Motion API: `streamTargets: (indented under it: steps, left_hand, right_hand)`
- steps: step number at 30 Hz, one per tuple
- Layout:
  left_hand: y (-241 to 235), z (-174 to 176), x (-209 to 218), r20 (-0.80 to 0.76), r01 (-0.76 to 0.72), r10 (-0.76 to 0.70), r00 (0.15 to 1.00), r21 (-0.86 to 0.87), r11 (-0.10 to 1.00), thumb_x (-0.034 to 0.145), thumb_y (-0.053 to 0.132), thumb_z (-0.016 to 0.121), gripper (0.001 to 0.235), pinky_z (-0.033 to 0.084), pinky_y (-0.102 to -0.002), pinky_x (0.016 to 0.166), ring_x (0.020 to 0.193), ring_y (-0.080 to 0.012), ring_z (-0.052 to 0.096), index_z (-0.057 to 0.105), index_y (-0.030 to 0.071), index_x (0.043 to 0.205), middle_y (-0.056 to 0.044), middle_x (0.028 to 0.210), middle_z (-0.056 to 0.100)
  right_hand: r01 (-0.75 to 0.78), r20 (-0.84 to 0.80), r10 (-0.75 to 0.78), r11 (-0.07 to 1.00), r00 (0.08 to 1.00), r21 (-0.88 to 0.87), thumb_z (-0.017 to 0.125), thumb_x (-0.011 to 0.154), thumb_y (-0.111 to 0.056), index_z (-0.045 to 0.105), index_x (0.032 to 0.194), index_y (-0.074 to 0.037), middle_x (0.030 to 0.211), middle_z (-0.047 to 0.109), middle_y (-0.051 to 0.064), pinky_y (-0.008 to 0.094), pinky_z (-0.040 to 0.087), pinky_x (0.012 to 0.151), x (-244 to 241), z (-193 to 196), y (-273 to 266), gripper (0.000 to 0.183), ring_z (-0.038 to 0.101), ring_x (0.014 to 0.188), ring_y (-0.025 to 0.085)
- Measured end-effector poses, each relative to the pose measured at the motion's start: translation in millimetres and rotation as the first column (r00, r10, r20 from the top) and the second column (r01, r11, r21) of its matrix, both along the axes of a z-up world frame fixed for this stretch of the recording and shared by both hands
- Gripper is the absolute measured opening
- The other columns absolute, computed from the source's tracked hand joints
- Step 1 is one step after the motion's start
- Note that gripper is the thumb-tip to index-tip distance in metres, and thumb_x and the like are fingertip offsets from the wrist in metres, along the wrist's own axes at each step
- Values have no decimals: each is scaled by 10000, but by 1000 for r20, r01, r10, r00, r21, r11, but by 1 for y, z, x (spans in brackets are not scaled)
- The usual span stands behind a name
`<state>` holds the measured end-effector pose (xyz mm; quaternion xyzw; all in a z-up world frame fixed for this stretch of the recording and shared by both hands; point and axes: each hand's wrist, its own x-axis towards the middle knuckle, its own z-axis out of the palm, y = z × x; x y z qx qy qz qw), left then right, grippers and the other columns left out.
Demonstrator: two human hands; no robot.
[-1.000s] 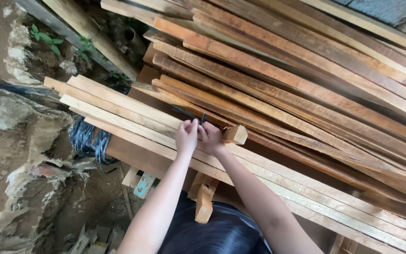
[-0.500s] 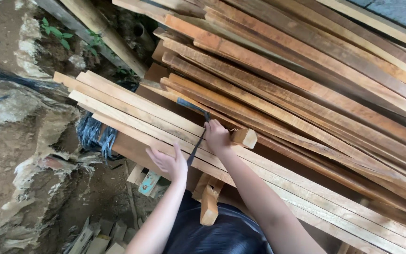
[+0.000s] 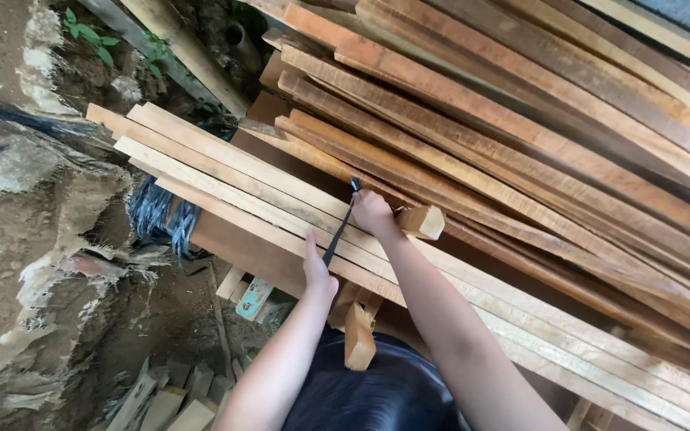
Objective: The person aligns several long wooden planks on a workbench, adjusting them to ensure they are straight. They then use a black strap to tie the planks together, wrapping it around the stack and securing it with a knot.
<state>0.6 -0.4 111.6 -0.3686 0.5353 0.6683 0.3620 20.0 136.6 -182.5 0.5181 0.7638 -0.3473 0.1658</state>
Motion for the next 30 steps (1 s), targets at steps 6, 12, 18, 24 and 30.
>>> streamTargets:
  steps: [6,12,18,24,30]
  left_hand:
    - [-9,5,1,26,4,-4,1000,-1,1000,813,571,782,1017,303,-415,1264,1510,-316,344,359,10,1547,-214,1617,369]
    - [-37,-20,12,13,-55,55,998,-16,998,830,541,790,992,343,-450,1238,1490,-348,366,371,-17,1535,-237,1586,404]
    - [-61,-31,14,42,43,-41,998,-29,999,892,594,711,997,312,-503,1239,1507,-383,318,307,0,1584,-247,1628,327]
    - [-136,-125,-24,140,866,-874,465,-275,417,785,824,743,1174,578,-501,948,1285,-398,588,476,-106,1450,-311,1423,552]
    - [-123,-96,-44,-143,706,-990,-3,-701,99,948,546,638,449,602,-429,802,1009,-315,728,814,133,952,-111,906,786]
  right_hand:
    - [-154,-55,155,988,986,17,360,1044,-318,719,1054,-130,1014,767,126,451,605,875,0,58,-9,405,747,1020,321]
    - [-272,-160,293,952,943,140,386,1018,-157,743,935,-14,896,760,222,500,621,787,7,96,-42,393,754,904,400]
    - [-466,-132,497,859,858,211,440,992,-170,760,928,-44,915,756,143,448,618,822,12,84,-58,349,753,934,371]
    - [143,-447,-138,990,884,-23,530,1027,-386,734,829,-179,780,732,76,425,587,757,21,84,-53,351,729,912,312]
    - [180,-700,-220,975,680,-132,560,1063,-318,756,856,-251,704,714,17,294,557,695,19,102,-60,293,693,732,155]
